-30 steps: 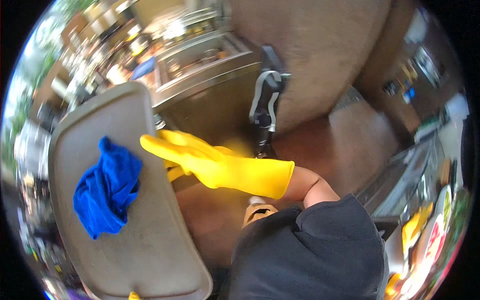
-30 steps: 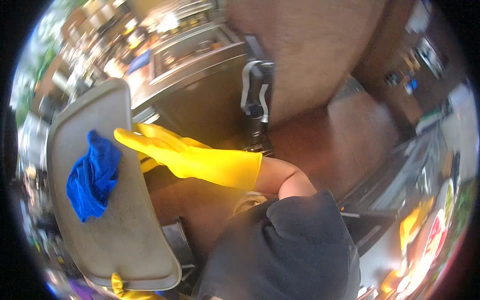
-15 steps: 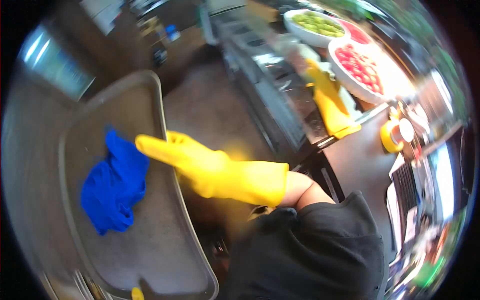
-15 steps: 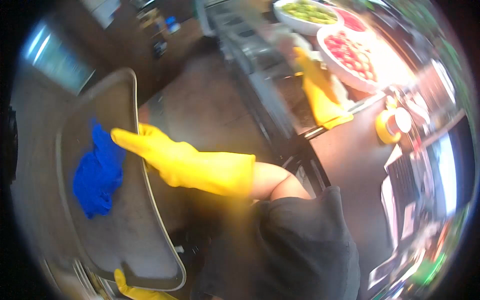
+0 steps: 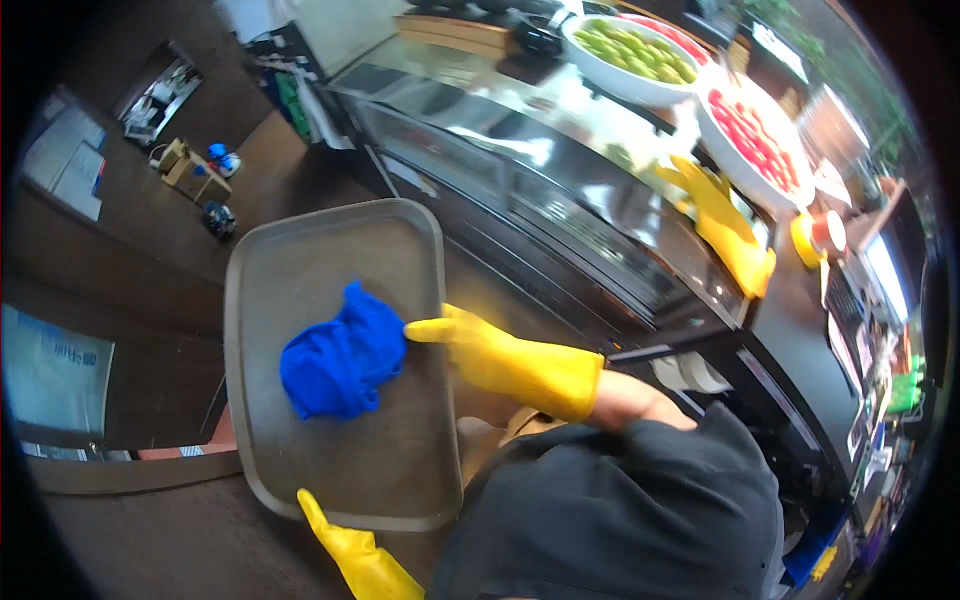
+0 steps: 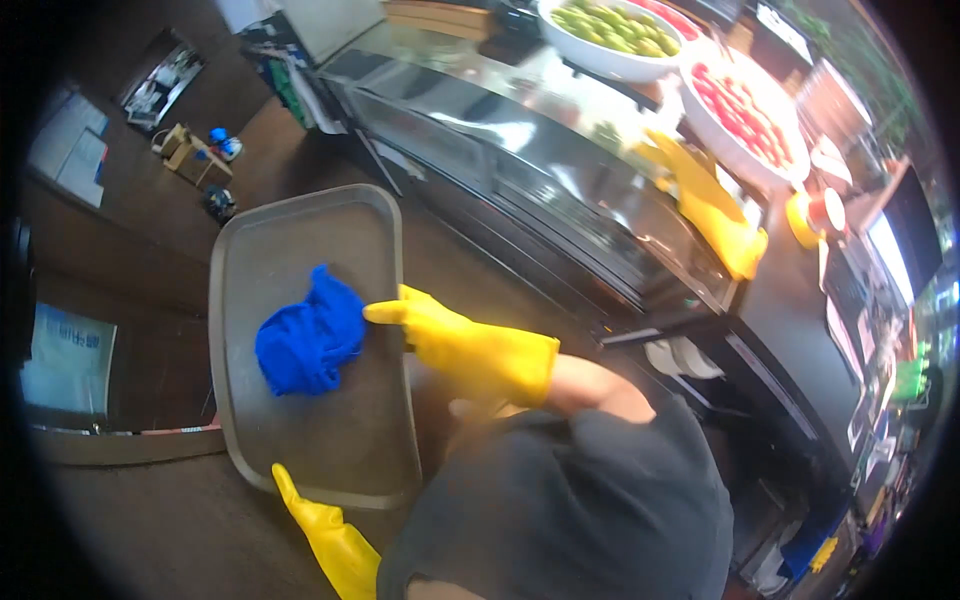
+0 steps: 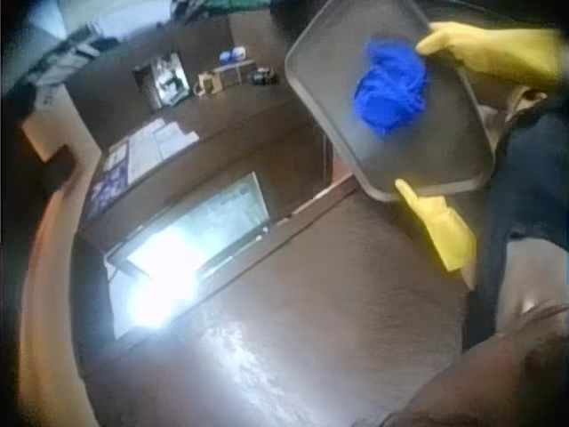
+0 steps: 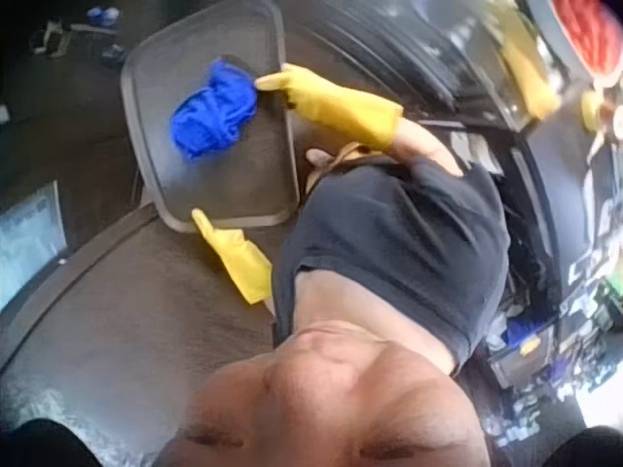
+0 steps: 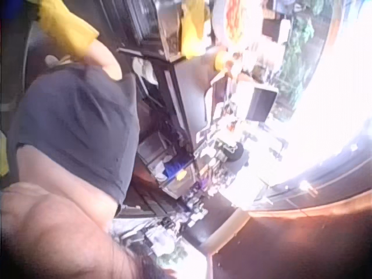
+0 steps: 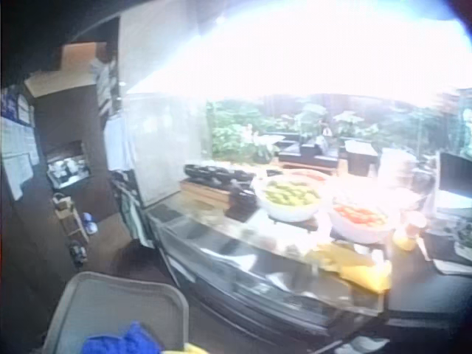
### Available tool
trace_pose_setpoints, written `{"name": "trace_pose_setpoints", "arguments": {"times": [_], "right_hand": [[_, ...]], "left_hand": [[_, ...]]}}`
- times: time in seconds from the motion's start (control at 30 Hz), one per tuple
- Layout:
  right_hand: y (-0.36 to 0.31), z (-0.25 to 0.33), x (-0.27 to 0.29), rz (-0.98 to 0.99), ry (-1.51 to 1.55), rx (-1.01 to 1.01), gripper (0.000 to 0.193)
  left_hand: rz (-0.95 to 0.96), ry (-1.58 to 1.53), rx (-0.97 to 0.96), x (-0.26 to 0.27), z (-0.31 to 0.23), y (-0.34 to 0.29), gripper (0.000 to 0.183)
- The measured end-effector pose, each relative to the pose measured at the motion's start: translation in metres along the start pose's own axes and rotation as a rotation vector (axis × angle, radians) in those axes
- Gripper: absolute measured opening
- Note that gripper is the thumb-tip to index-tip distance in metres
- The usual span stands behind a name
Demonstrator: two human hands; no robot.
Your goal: The person wears gloves, carries a tray to a dining table, and clears leftover food and dishes into a bowl and onto the tray. They then wipe the table surface with a blue cloth before carrying the tray back to the kitchen sink area.
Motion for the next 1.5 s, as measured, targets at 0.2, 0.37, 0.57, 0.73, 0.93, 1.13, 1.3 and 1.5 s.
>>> {"name": "trace_pose_setpoints", "arguments": {"times": [0.2, 0.37, 0.57, 0.73, 0.93, 1.13, 1.3, 1.5], "right_hand": [[0.277, 0.052, -0.165, -0.078, 0.097, 0.208, 0.031], [0.569, 0.141, -0.25, -0.171, 0.219, 0.082, 0.036], [0.979, 0.298, -0.498, -0.149, -0.059, 0.123, 0.04], [1.362, 0.348, -0.662, 0.052, 0.088, 0.011, 0.026], [1.825, 0.39, -0.887, -0.089, -0.01, 0.027, 0.028], [2.227, 0.487, -1.062, -0.141, 0.039, 0.109, 0.032], [2.496, 0.647, -1.208, -0.136, 0.223, 0.161, 0.041], [2.889, 0.857, -1.311, -0.05, 0.247, 0.182, 0.042]], "left_hand": [[0.143, 0.041, 0.203, 0.011, -0.217, 0.336, 0.075], [0.179, 0.118, 0.2, -0.047, -0.339, 0.656, 0.073], [0.046, 0.126, 0.13, -0.083, -0.58, 1.031, 0.07], [0.212, 0.015, 0.146, -0.066, -0.807, 1.373, 0.07], [-0.028, 0.109, -0.046, -0.028, -1.007, 1.807, 0.077], [0.009, -0.208, 0.172, -0.108, -1.302, 2.193, 0.082], [-0.104, 0.04, 0.267, -0.259, -1.506, 2.477, 0.081], [-0.03, -0.007, 0.161, -0.388, -1.63, 2.915, 0.072]]}}
Point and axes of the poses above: each hand's wrist, its own y-axis towards the middle knuckle, its own x-axis out of the back of the hand, z = x × y, the point moved 1 cm from there along y, towards the middle knuckle, and after that the axes turned 13 degrees about y, right-handed, at the moved point
